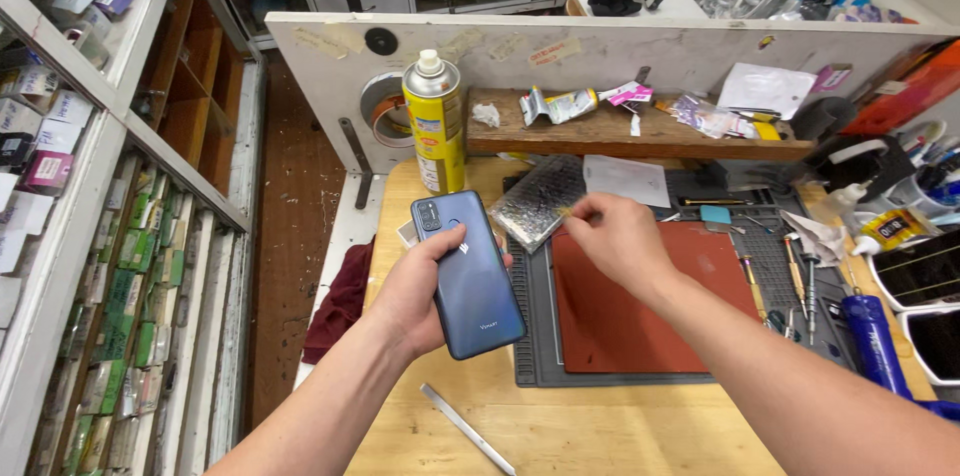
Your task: The person disassembles a smartphone, applies adhesive to the internal frame, and reassembles the device. They then secure the phone with multiple rubber bands and wipe the exterior with a cloth.
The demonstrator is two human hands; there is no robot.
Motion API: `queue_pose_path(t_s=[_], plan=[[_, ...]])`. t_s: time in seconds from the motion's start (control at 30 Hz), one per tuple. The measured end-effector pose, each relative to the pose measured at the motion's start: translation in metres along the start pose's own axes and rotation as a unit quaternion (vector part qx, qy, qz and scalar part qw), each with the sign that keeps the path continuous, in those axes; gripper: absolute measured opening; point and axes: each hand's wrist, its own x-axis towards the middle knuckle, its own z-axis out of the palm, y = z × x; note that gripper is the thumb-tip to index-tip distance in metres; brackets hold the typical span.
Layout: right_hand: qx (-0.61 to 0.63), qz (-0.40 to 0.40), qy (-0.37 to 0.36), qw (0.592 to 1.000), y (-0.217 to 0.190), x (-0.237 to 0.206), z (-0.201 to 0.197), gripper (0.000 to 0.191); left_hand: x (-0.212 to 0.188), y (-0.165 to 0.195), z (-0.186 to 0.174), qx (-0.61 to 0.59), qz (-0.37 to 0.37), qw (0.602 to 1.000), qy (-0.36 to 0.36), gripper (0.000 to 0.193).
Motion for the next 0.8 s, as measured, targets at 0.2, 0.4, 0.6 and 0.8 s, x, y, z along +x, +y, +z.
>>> queue_pose_path(t_s=[0.2,0.4,0.6,0.8], plan=[[-0.130,0.082,-0.068,0.986,0.070,-0.074,-0.035,0.016,0.016,-0.042,0.043,0.031,-0.023,0.999,-0.029,0.035],[-0.083,0.105,-0.080,0.988,0.108,-0.076,-0.062,0.018,0.034,-0.075,0.079,0.014,-0.101,0.995,-0.023,0.039],[-0.023,0.187,-0.062,0.980,0.135,-0.075,-0.092,0.020,0.049,-0.101,0.109,0.078,-0.094,0.990,-0.064,0.039],[-0.035,0.172,-0.102,0.979,0.156,-0.091,-0.091,0.022,0.054,-0.114,0.127,0.138,-0.066,0.987,-0.056,0.039]])
